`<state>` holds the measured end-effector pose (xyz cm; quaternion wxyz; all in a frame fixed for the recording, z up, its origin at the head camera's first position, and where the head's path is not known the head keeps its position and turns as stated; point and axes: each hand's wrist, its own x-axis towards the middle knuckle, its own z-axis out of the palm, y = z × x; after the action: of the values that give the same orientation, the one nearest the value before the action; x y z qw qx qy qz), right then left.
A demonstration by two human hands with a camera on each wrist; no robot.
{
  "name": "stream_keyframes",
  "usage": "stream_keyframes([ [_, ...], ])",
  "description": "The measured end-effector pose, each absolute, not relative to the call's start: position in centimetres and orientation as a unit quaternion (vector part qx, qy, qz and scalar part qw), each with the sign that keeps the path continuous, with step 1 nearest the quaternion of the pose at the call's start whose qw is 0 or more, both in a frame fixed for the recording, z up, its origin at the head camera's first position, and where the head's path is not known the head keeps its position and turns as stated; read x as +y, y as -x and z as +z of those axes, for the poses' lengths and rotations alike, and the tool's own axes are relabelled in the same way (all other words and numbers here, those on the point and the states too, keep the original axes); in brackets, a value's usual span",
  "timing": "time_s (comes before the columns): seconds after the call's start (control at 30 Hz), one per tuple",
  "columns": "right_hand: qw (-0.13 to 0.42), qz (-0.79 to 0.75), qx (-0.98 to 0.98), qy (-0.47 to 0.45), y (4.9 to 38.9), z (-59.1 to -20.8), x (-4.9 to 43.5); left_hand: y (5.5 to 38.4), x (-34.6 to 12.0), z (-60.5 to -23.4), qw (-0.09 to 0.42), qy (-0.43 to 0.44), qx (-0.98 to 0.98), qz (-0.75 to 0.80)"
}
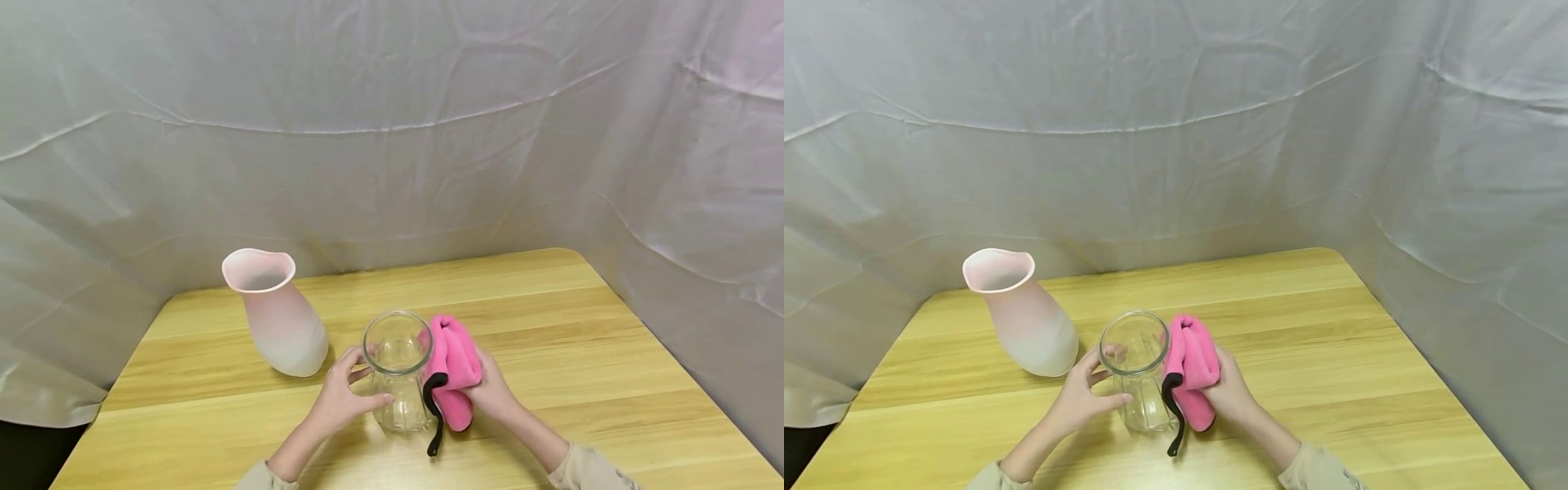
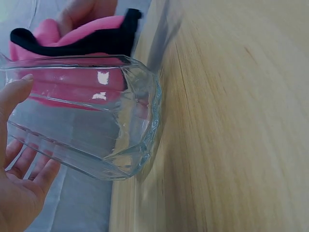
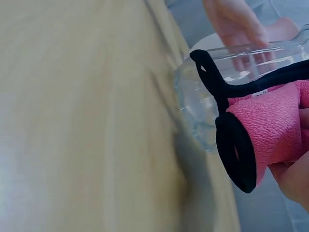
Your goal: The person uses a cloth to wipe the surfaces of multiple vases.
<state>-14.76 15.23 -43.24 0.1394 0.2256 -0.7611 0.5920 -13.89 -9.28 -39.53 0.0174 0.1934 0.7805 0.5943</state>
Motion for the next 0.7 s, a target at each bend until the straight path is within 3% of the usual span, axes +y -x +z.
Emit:
stream_keyframes([
  [0.7, 0.043, 0.619, -0.772, -0.139, 14.0, -45.0, 15.7, 13.9, -9.4, -39.7, 0.024, -0.206, 0.772, 0.601],
])
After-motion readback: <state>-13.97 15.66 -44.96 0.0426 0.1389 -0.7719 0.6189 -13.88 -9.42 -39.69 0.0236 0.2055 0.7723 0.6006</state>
